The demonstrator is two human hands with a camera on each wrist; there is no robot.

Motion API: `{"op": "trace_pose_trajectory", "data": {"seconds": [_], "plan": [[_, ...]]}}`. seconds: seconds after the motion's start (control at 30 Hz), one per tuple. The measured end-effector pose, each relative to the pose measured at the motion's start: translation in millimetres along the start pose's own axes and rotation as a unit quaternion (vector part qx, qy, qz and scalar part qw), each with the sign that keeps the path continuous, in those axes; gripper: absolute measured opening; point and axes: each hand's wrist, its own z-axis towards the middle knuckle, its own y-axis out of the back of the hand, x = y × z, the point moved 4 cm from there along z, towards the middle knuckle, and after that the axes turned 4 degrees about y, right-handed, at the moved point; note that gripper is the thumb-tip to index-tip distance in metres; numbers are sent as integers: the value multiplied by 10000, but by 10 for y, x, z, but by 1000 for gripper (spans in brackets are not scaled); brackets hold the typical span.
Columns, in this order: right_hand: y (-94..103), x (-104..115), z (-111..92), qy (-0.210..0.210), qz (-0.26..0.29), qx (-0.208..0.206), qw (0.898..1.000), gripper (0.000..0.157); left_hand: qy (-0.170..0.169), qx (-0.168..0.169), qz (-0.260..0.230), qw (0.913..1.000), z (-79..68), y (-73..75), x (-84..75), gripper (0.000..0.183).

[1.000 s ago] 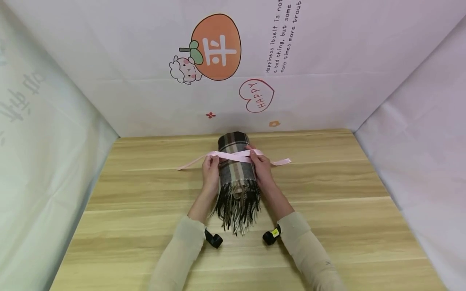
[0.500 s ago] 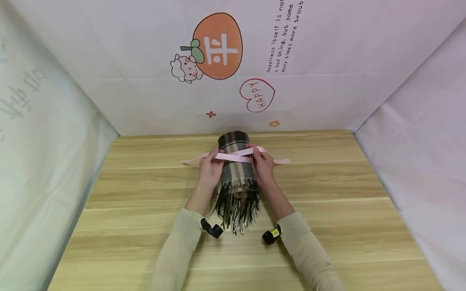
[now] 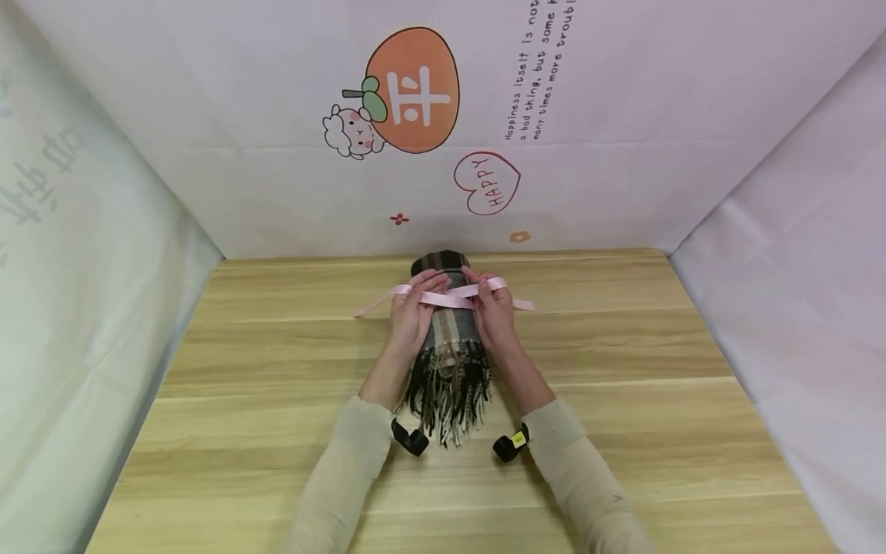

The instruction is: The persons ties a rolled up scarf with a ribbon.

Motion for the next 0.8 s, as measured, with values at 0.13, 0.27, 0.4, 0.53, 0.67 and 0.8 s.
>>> {"op": "trace_pose_trajectory", "data": {"seconds": [0.13, 0.27, 0.4, 0.53, 0.67, 0.8], "plan": [[-34, -17, -21, -197, -195, 92, 9996, 32, -182, -45, -68, 9998, -33, -6, 14, 62], [-74, -30, -33, -325, -796, 300, 9958, 41, -111, -53, -460, 9989, -37, -17, 42, 75], [-75, -55, -16, -491, -1009, 223, 9934, 39, 31, -155, -1003, 9948, -19, -5, 74, 76], [-44, -69, 6, -783, -423, -144, 9959, 43, 223, -503, -1554, 9863, 8, 48, 126, 75], [4, -85, 8, -1021, 419, -703, 9914, 47, 379, -1019, -1984, 9741, 34, 109, 170, 70], [19, -99, 6, -1231, 687, -1192, 9828, 48, 245, -1586, -2245, 9612, 41, 161, 143, 64]]}}
